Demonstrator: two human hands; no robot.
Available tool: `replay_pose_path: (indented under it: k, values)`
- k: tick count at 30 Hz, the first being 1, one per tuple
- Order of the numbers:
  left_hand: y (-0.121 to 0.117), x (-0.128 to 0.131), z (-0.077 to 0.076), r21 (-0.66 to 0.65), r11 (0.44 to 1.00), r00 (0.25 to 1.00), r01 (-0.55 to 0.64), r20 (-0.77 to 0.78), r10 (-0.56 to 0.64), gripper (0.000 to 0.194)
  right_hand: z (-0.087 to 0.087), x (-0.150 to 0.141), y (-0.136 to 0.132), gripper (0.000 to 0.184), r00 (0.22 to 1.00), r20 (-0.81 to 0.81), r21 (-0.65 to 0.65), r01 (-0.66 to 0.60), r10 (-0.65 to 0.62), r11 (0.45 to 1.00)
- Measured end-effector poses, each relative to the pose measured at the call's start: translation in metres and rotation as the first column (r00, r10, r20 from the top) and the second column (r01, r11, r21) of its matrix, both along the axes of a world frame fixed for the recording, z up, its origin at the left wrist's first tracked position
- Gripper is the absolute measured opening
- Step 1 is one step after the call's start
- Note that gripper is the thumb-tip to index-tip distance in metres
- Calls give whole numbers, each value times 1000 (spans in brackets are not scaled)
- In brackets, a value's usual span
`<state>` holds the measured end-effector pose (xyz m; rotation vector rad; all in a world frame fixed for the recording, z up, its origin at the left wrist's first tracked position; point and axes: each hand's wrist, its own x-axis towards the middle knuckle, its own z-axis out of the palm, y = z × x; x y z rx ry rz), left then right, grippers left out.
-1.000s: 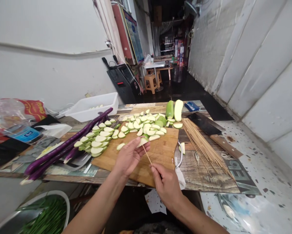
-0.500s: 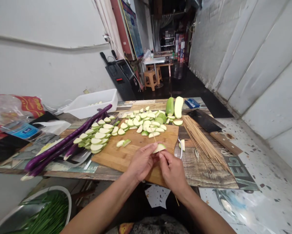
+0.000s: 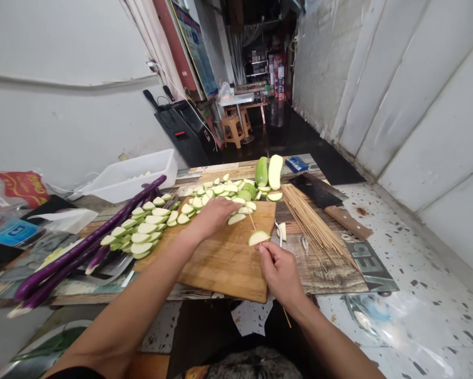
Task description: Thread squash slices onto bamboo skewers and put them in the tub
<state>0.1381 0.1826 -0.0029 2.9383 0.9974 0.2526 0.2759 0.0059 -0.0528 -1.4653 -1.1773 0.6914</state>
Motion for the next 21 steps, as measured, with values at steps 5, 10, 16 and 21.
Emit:
replay_pose_path:
  k: [5,10,16,21]
  values:
    - [1,0,5,-3,997,996,-81,34,81,27,-2,-1,-2,27,999,-31,-2,-22,22,1000]
    - [-11,-11,-1,-627,759,591,-176,549,591,13,6,-13,-8,24,994,31,13,-102,102,995]
    - [-42,-9,-1,-851,252,65,460,315,947,2,3,-29,-14,23,973,133,11,-194,191,981]
    - [-51,-5,5,-816,196,-4,544,231,973,6,0,-28,-13,23,971,151,4,-188,185,982]
